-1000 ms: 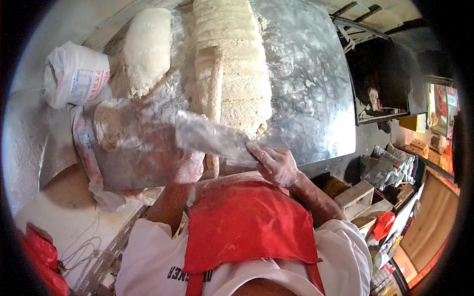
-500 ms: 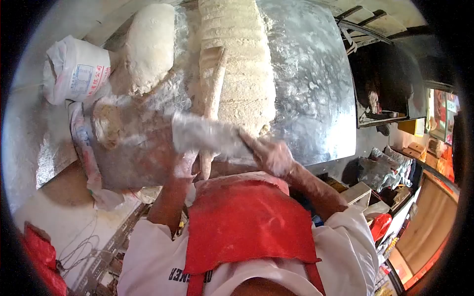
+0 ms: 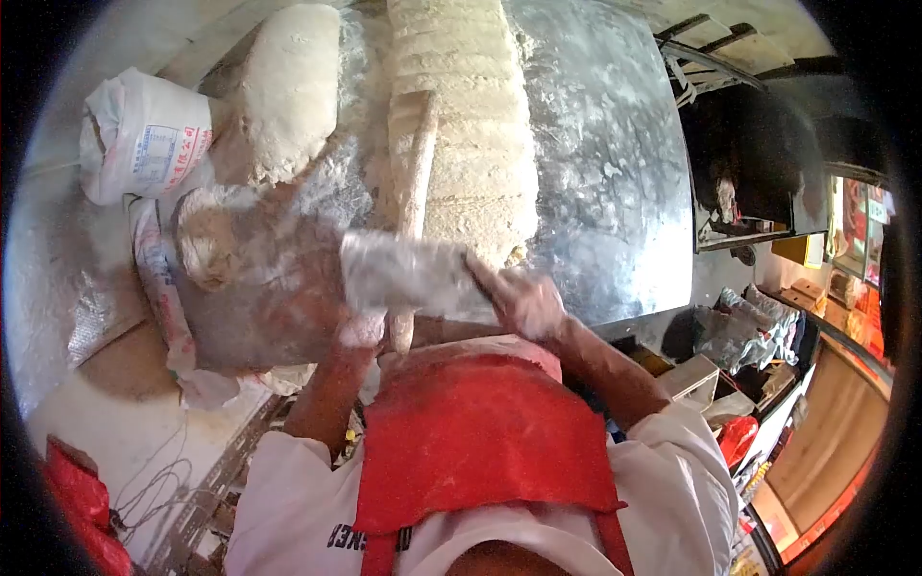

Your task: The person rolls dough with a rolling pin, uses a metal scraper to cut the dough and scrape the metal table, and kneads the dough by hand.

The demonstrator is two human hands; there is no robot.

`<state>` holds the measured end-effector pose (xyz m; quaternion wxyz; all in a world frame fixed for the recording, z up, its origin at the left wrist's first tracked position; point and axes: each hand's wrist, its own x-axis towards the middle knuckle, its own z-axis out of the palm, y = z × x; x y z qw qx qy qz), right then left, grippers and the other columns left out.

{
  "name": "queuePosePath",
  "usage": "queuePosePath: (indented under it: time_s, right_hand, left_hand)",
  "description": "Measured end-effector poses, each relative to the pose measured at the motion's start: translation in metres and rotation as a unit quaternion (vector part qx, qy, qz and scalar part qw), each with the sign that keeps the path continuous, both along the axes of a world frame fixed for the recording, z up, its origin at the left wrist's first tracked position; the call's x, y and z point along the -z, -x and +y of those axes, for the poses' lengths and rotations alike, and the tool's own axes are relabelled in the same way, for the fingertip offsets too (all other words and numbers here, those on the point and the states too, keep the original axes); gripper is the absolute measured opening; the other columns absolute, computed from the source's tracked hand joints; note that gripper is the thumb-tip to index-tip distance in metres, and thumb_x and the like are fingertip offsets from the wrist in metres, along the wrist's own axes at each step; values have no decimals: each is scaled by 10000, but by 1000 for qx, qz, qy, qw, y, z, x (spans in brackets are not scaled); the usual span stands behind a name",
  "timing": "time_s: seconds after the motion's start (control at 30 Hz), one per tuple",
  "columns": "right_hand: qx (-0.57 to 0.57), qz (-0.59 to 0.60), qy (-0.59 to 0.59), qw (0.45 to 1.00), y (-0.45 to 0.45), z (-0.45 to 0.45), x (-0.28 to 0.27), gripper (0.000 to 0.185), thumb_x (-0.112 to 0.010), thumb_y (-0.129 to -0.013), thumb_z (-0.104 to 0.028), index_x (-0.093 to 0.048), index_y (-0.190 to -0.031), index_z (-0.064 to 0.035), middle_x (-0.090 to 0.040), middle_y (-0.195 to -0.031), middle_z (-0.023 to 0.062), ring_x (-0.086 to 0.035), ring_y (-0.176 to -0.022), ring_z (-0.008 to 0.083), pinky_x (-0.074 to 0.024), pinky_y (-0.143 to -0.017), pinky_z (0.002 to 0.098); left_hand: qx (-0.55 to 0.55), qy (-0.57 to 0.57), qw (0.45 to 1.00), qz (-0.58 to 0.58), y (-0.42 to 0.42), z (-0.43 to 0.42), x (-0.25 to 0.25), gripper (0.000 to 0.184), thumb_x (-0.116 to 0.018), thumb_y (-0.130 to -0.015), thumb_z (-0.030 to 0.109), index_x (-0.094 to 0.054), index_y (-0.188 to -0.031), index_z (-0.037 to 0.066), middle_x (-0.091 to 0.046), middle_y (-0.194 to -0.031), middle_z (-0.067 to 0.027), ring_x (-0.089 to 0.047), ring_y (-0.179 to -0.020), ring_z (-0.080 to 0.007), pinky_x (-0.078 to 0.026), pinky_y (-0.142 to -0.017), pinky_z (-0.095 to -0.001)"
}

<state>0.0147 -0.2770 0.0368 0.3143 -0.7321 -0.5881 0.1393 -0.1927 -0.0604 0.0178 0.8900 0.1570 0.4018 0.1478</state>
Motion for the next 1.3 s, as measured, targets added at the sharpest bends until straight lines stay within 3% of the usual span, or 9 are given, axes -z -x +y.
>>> queuePosePath:
  time_s: [0.1, 0.27, 0.4, 0.63, 0.77, 1.0, 1.03, 1.13, 1.3]
  right_hand:
    - [122, 35, 205, 970, -30, 30, 26, 544, -463, -982, -213, -300, -1501, -208, -628, -730, 107, -581, -481, 181, -475, -365, 348]
    - [79, 61, 228, 968, -16, 27, -11, 532, -488, -983, -207, -333, -1492, -177, -669, -838, 120, -576, -477, 200, -489, -363, 331]
    - [-20, 39, 119, 992, 8, -1, -3, 646, -411, -1020, -201, -53, -1551, -290, -616, -763, 75, -479, -454, 111, -430, -310, 269]
    - [159, 71, 134, 975, -35, 50, 24, 468, -417, -996, -155, -329, -1453, -107, -612, -701, 77, -520, -446, 148, -427, -314, 303]
    - [-1, -10, 118, 993, 6, 8, -6, 624, -486, -980, -239, -210, -1530, -135, -613, -742, 94, -512, -465, 136, -402, -315, 290]
    - [158, -2, 120, 980, -38, 27, 28, 602, -467, -972, -182, -245, -1531, -174, -620, -651, 78, -494, -414, 143, -411, -321, 343]
    - [186, 97, 191, 959, -37, 30, 10, 611, -561, -895, -107, -368, -1473, -156, -649, -860, 159, -617, -576, 326, -515, -537, 437]
    - [50, -22, 7, 998, 10, 2, 9, 570, -454, -976, -133, -267, -1513, -171, -628, -658, 102, -491, -401, 207, -422, -331, 355]
    - [57, -2, 82, 995, 3, 6, 5, 569, -493, -951, -128, -305, -1488, -144, -602, -624, 124, -523, -427, 263, -466, -392, 398]
  left_hand:
    - [142, 87, 986, 23, -63, -3, -34, 351, -532, -977, 397, -547, -1104, 71, -601, -823, -98, -587, -616, -189, -508, -517, -315]
    - [159, 104, 982, -13, -69, 3, -39, 477, -552, -941, 514, -534, -1156, 89, -602, -821, -94, -595, -637, -192, -531, -556, -320]
    - [128, 50, 990, -3, -72, 1, -53, 443, -537, -957, 498, -533, -1141, 96, -600, -857, -79, -581, -648, -175, -518, -580, -320]
    - [178, 28, 984, 10, -70, 3, -61, 318, -461, -1017, 388, -511, -1141, 99, -576, -918, -58, -552, -673, -138, -478, -569, -285]
    - [147, -142, 978, -36, -53, -3, -45, 437, -435, -1005, 476, -521, -1177, 83, -583, -909, -73, -559, -676, -154, -485, -577, -292]
    - [193, 121, 972, -58, -56, 6, -47, 463, -387, -1038, 415, -406, -1357, 80, -561, -914, -62, -539, -655, -116, -496, -534, -260]
    - [178, 119, 975, -67, -60, 4, -54, 441, -413, -1033, 381, -432, -1347, 73, -572, -921, -66, -553, -666, -128, -504, -559, -261]
    - [156, 91, 982, -60, -66, 6, -58, 397, -464, -1014, 344, -474, -1298, 67, -587, -932, -79, -566, -675, -146, -502, -573, -275]
    - [156, 85, 983, -41, -59, 5, -37, 348, -525, -980, 338, -510, -1200, 69, -597, -943, -98, -566, -670, -164, -478, -546, -306]
